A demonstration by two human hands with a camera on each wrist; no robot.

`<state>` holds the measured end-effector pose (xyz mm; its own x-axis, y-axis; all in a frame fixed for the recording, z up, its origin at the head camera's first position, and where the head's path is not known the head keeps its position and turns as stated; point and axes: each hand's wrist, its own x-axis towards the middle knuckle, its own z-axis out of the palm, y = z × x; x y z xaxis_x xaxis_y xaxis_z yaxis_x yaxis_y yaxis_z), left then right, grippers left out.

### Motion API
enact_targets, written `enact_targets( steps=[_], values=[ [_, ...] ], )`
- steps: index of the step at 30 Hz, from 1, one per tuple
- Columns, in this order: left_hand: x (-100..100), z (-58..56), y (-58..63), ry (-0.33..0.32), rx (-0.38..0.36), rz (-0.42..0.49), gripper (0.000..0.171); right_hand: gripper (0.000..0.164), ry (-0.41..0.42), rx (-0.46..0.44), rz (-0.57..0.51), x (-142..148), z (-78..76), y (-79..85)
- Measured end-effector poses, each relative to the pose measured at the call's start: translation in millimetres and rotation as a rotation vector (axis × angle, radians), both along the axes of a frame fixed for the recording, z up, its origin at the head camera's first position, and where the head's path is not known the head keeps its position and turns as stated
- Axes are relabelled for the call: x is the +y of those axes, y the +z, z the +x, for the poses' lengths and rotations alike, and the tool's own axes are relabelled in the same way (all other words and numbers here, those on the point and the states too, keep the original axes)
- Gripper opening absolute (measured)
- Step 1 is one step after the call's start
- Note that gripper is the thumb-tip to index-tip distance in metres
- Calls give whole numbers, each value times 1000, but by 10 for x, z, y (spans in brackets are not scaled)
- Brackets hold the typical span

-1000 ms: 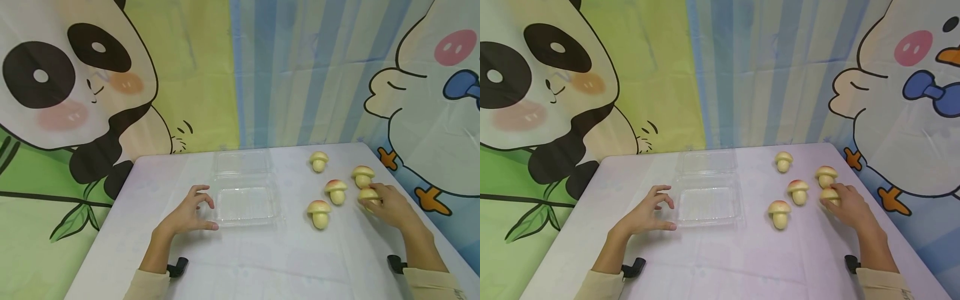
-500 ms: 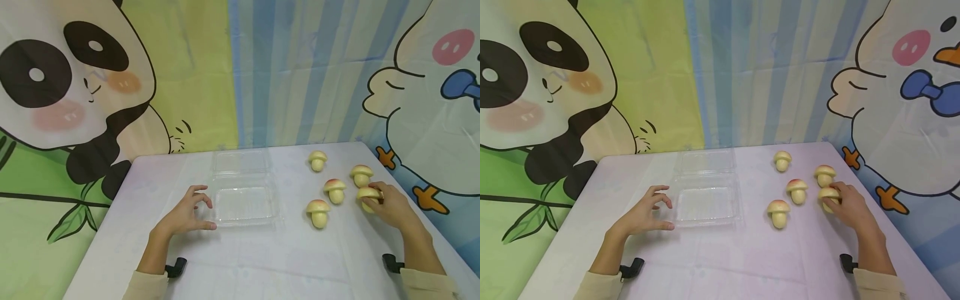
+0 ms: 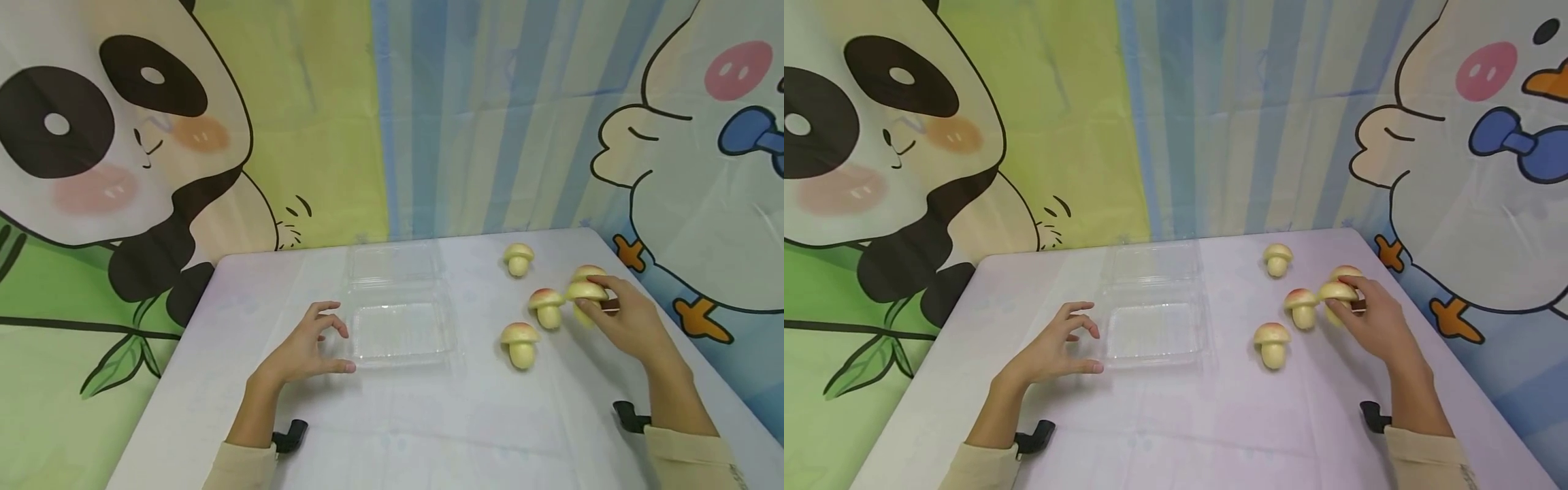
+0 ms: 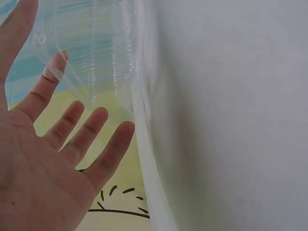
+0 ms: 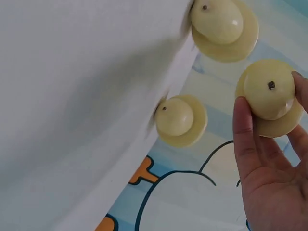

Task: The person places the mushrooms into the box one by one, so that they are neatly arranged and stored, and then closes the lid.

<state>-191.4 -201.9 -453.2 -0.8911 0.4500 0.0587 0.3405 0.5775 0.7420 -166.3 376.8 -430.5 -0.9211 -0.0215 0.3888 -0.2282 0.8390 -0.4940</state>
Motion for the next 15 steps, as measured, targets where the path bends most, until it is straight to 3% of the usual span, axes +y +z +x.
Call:
enact_targets(
  steps=[4, 15],
  values=[
    [8, -13, 6, 1, -7, -3, 55, 52, 14, 36, -62, -113, -44, 63],
    [5, -33, -5, 4, -10, -4, 57, 53, 61, -55, -151, -358, -191, 269]
  ],
)
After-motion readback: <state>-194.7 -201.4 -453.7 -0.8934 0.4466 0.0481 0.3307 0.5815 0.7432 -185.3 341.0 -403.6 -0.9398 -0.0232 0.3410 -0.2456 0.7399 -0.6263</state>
